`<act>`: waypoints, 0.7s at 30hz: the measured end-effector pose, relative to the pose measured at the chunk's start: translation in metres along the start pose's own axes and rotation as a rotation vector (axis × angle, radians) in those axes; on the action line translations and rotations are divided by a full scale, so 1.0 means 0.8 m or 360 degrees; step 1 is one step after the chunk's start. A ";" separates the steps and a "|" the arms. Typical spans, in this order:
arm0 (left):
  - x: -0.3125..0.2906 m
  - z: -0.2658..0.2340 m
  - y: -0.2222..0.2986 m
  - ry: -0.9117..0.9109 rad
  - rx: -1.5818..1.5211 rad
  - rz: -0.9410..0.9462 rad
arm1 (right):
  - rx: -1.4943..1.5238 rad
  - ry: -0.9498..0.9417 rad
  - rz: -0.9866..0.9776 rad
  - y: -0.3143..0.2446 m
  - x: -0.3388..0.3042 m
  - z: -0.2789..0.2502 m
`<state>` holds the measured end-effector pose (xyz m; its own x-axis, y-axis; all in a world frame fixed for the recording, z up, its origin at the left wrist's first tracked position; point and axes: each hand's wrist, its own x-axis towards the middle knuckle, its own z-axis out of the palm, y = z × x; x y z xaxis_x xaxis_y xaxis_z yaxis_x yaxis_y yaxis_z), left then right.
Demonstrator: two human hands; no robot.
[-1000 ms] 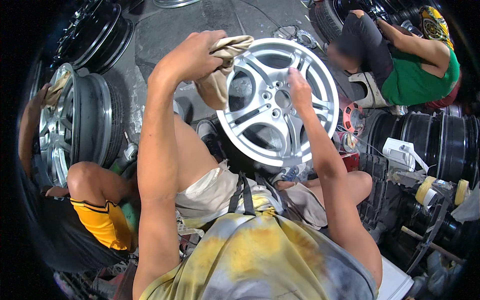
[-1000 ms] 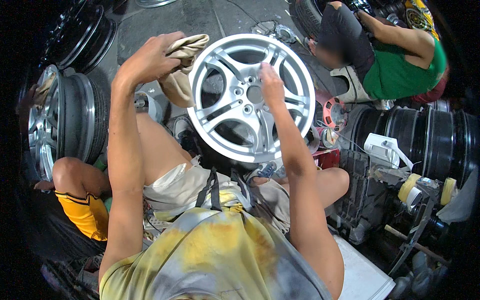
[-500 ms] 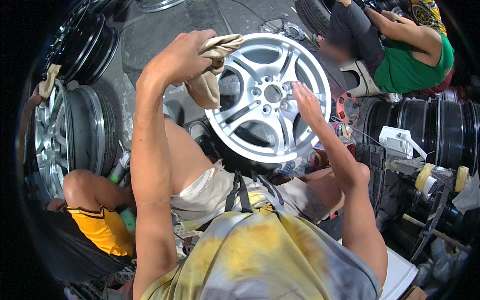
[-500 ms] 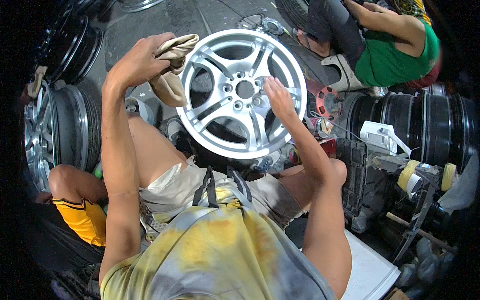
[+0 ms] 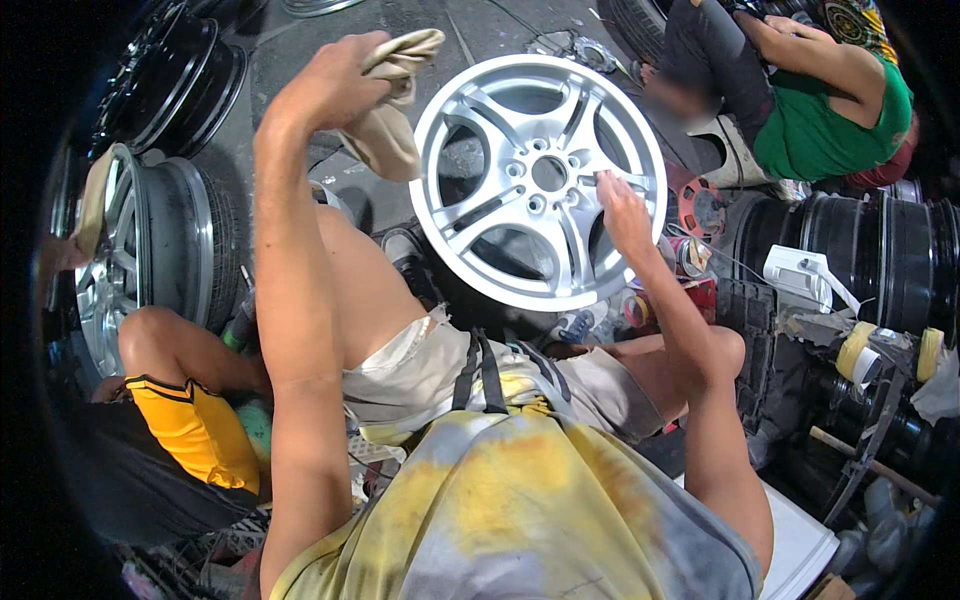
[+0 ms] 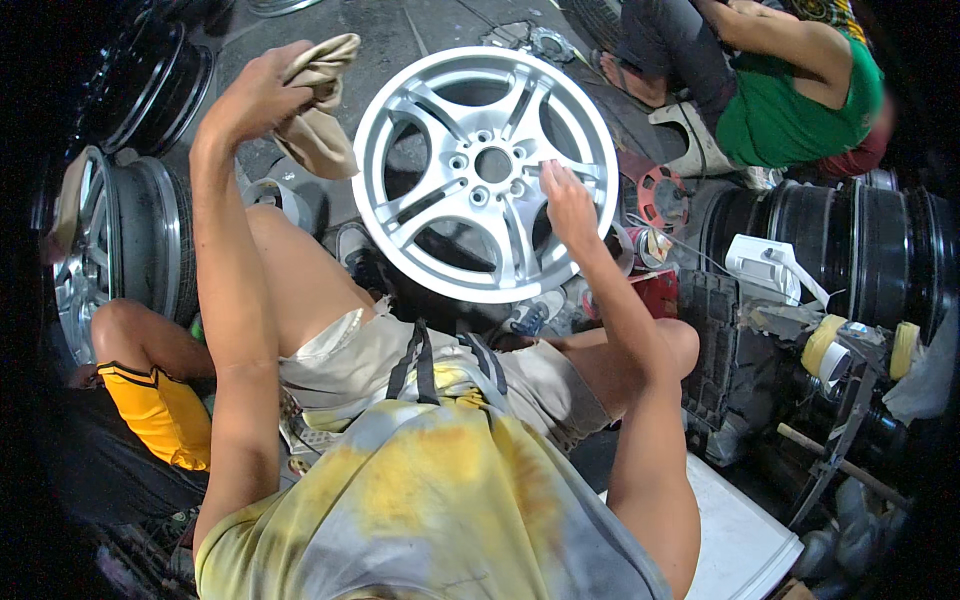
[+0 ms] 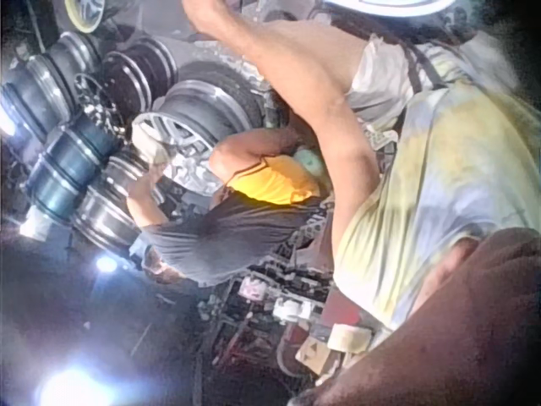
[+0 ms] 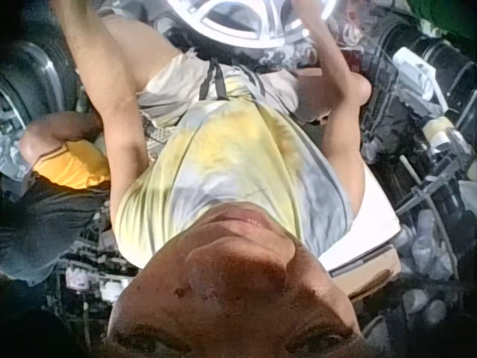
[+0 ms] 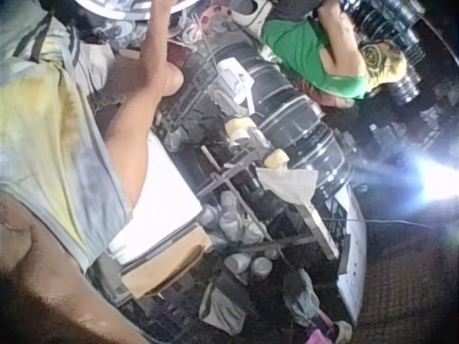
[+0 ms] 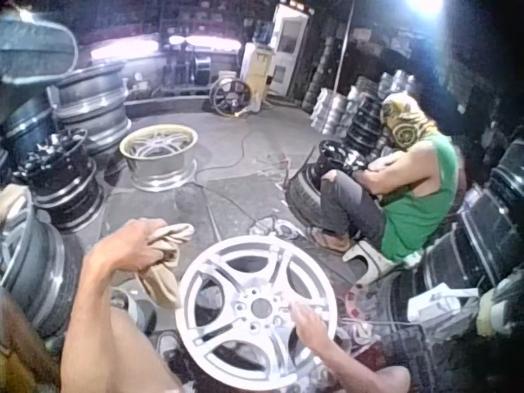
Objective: The person sits on the floor and wipes a silver car rim with a cloth. They rotate the rim to clean different sections, including the spokes and the outer edge, while another person works on a tire in the background.
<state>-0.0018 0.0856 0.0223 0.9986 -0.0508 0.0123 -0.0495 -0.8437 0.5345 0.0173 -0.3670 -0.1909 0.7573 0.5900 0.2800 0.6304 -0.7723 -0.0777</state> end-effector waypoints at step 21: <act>0.034 0.026 0.004 -0.0136 -0.0178 0.0169 | 0.0422 0.0424 0.1387 0.105 -0.097 -0.125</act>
<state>0.0247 0.0702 0.0071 0.9826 -0.1859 0.0046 -0.1479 -0.7665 0.6250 -0.0056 -0.5016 -0.1238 0.9363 -0.2675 0.2276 -0.0956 -0.8176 -0.5679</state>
